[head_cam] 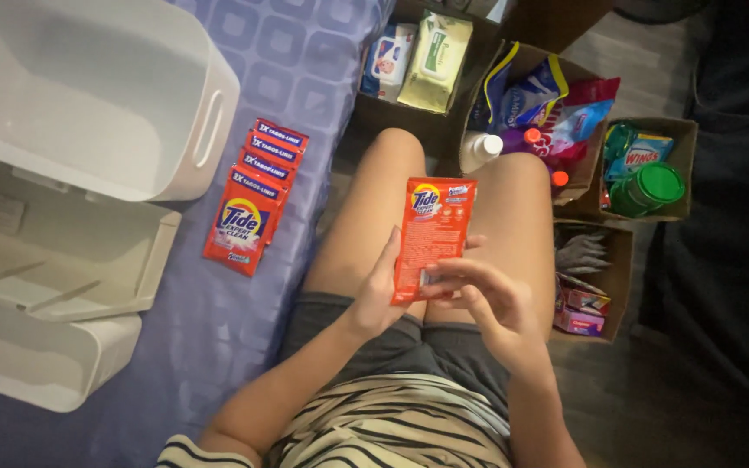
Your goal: Organizes and counts various laundry detergent sachets into storage containers.
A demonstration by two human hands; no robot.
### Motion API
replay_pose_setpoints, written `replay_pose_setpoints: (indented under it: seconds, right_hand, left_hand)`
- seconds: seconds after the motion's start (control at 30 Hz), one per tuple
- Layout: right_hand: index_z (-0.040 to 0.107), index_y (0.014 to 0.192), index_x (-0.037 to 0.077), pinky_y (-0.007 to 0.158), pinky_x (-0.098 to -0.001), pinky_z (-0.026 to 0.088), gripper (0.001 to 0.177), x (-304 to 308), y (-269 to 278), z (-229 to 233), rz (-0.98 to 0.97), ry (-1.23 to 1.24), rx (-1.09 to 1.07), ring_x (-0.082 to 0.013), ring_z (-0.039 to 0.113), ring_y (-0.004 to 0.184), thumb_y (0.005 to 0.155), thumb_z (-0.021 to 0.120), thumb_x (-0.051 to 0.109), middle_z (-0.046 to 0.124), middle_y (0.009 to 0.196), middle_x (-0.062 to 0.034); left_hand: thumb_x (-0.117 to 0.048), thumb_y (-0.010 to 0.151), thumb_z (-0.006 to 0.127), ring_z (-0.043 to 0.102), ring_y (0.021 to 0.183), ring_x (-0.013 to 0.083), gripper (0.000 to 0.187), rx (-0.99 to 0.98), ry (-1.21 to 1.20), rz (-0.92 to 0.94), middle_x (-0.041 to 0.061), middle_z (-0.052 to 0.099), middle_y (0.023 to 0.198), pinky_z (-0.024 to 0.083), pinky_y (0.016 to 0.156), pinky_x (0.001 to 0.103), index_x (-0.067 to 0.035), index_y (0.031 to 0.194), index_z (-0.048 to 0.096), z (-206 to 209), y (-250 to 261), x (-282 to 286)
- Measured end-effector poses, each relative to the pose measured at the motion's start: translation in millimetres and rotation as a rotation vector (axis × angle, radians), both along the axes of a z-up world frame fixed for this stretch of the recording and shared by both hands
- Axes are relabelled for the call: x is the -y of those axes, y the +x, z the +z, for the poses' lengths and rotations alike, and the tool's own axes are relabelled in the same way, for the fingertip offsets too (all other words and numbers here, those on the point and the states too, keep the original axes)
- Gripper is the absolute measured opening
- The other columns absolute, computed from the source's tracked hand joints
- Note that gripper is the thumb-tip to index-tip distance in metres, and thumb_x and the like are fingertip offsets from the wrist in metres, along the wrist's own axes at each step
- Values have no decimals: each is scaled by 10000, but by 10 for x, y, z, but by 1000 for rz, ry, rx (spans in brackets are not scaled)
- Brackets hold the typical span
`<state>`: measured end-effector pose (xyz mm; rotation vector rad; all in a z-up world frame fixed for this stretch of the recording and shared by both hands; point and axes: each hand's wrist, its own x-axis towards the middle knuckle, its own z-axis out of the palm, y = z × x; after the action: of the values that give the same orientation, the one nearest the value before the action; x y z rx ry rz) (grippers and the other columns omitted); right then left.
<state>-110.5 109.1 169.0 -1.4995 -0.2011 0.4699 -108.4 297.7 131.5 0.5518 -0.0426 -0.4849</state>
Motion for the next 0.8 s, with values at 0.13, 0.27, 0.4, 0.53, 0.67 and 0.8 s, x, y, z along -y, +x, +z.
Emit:
replay_pose_setpoints:
  seconds: [0.13,0.27,0.4,0.53,0.67,0.8]
  right_hand:
    - [616,1304,-98,921,-360,618,356,-53,-10,87,-18,12,-24,-266,761,1088,1062,499,135,721,1259,-210]
    - [652,1252,-103,916,-368,622,323,-92,-17,116,-50,-26,-9,-263,762,1067,1056,514,114,744,1201,-207]
    - [680,1193,-99,888,-369,621,290,-104,-33,60,-106,-39,-48,-236,749,1006,1042,537,104,761,1124,-186]
    - [695,1161,-99,892,-348,582,263,-183,34,36,-37,-92,44,-214,718,994,1049,567,101,753,1079,-168]
    - [691,1158,-83,899,-329,570,241,-372,108,83,10,-138,54,-194,713,985,1025,570,78,762,1055,-150]
    - [689,1147,-74,917,-319,570,216,-588,204,102,76,-183,55,-183,706,977,1015,564,44,762,1044,-135]
  left_hand:
    - [-550,1134,89,566,1341,308,756,13,-62,3,218,496,1541,502,1105,441,-10,1602,334,76,17,-66]
    - [-559,1118,98,557,1377,286,750,2,-85,7,201,494,1548,495,1144,423,-36,1606,326,46,3,-104]
    - [-651,1110,99,561,1356,229,877,101,-117,77,148,527,1530,467,1151,399,26,1593,378,-263,-139,-159]
    - [-624,1170,173,534,1305,202,807,192,5,157,143,521,1379,402,1242,392,51,1572,354,-537,-217,-348]
    - [-470,1144,353,383,1437,287,707,359,821,373,172,347,1587,292,1237,418,19,1629,197,-350,-245,-679]
    - [-269,1040,657,424,1406,422,761,470,1488,617,227,400,1500,312,1215,502,27,1597,232,-454,-382,-981]
